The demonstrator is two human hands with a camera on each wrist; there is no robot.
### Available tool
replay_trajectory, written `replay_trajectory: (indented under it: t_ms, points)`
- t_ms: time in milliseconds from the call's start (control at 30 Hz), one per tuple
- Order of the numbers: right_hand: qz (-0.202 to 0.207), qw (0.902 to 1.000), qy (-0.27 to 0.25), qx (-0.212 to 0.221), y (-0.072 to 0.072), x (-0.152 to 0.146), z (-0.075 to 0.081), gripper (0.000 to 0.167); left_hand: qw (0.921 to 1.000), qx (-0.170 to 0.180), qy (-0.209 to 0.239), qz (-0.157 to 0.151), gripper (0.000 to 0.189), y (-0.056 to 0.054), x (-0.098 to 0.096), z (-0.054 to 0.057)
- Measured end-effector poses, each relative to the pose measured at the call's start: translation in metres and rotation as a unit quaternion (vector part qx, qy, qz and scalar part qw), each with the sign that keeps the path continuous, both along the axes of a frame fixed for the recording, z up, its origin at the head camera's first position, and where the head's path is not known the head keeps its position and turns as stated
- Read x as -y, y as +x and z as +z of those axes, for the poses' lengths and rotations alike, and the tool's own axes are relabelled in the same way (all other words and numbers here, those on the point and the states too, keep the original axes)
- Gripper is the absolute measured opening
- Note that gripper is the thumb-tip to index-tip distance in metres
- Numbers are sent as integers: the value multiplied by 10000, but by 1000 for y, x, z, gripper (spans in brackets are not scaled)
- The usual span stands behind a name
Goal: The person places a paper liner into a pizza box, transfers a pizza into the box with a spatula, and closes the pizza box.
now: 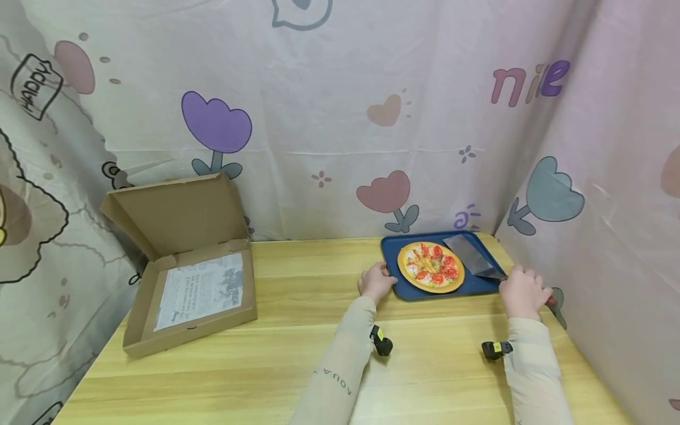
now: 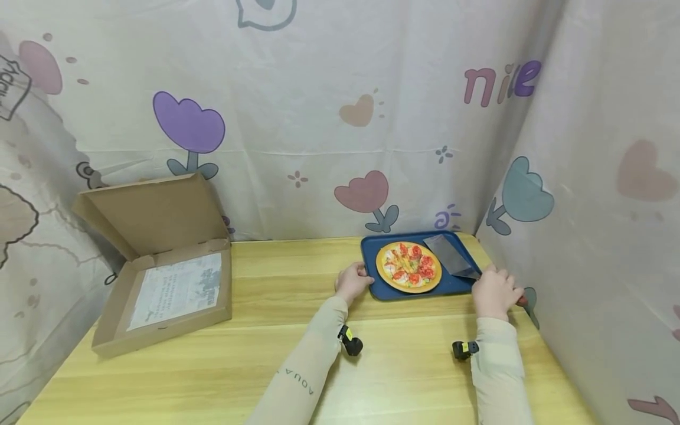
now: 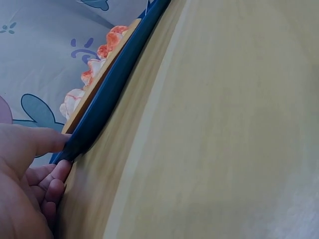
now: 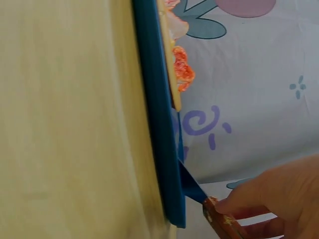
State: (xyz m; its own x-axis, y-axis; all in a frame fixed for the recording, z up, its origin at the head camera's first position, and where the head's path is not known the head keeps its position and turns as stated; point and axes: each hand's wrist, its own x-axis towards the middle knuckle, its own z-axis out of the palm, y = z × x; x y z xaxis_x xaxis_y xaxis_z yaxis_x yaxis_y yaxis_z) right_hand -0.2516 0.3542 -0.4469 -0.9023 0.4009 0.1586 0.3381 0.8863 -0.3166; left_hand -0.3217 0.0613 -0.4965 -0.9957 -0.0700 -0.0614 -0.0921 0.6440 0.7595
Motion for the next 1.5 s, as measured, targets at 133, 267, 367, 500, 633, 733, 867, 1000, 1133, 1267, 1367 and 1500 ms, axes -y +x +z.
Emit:
replay_trajectory:
  t_ms: [133,267,367,500,633,733,867,1000,1133,1267,1367,1500]
  points:
    - [-96,9999,81,69,-1,0,-5,26,10000,22,-57,-25,55,-1,-1,-1]
    - [-162,9995,82,272,-2,-4,-9,27,9999,49,-77,-43,55,0,-1,0]
    - [-165,9994,63,305,-2,-8,-11,28,10000,65,-29,-70,55,0,-1,1]
    - [-122,9995,79,272,-2,-13,-12,29,9999,102,12,-105,55,-1,-2,2]
    - [-104,9994,68,316,-2,-17,-11,31,9999,109,21,-118,55,-1,-2,3]
    - [-61,9995,55,321,-3,-19,-10,31,9999,98,16,-115,55,-1,-1,3]
    - [74,9995,179,243,-3,-23,-6,30,9999,107,-2,-129,55,-1,-1,4]
    - [345,9980,414,339,-6,-29,4,32,9998,136,40,-129,54,-1,-1,4]
    - [672,9949,612,439,-11,-35,18,32,9998,147,36,-96,54,-1,0,4]
    - [953,9915,756,456,-14,-42,35,29,9998,155,10,-90,54,-1,1,4]
    - [1213,9876,886,465,-15,-46,50,26,9998,154,0,-87,54,-1,1,5]
    - [1478,9814,1124,492,-13,-47,70,20,9998,163,10,-99,54,-1,0,6]
